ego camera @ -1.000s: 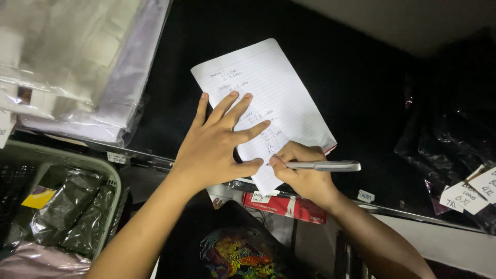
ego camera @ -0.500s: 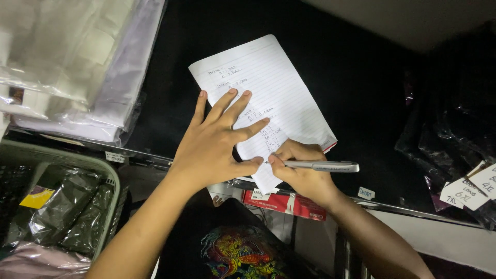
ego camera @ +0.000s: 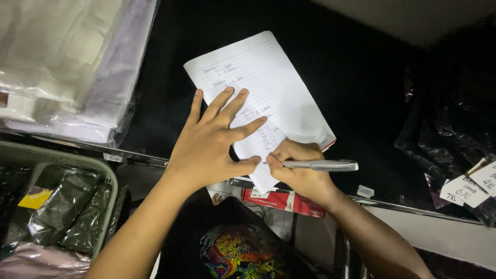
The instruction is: Checking and recording inventory of packaged shirts using a handwritten list and a pen
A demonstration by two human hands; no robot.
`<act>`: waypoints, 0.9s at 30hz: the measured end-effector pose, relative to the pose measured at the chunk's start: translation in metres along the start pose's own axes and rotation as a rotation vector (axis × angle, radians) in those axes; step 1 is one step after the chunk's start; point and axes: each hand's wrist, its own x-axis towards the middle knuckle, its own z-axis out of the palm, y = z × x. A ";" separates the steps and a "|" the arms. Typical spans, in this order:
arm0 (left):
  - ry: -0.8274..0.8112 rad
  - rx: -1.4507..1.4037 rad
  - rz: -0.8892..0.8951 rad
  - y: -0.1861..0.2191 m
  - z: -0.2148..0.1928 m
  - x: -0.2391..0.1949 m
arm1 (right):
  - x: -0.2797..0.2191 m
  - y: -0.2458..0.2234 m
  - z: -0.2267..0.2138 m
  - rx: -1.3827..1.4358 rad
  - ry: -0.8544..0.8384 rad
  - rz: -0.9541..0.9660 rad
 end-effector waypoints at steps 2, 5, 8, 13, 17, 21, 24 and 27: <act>0.000 -0.005 -0.001 0.000 0.000 0.000 | -0.001 -0.001 -0.002 0.051 0.013 0.059; 0.002 -0.012 0.003 -0.001 0.000 0.000 | -0.001 -0.002 -0.003 0.063 0.047 0.130; 0.007 -0.014 0.006 0.000 0.001 0.000 | -0.002 -0.001 -0.002 0.050 0.052 0.178; 0.002 -0.014 0.001 0.000 0.000 0.000 | 0.000 -0.002 -0.001 0.088 0.023 0.160; 0.002 -0.028 -0.003 0.000 0.000 0.000 | 0.001 -0.003 0.000 0.098 0.026 0.152; 0.002 -0.031 -0.002 0.000 0.000 0.000 | 0.003 -0.005 -0.001 0.053 0.012 0.043; 0.014 -0.025 0.002 0.000 0.001 -0.001 | 0.001 -0.002 -0.001 0.031 0.018 0.033; -0.011 -0.034 -0.006 0.000 0.000 0.000 | 0.002 -0.003 -0.001 0.040 0.020 0.057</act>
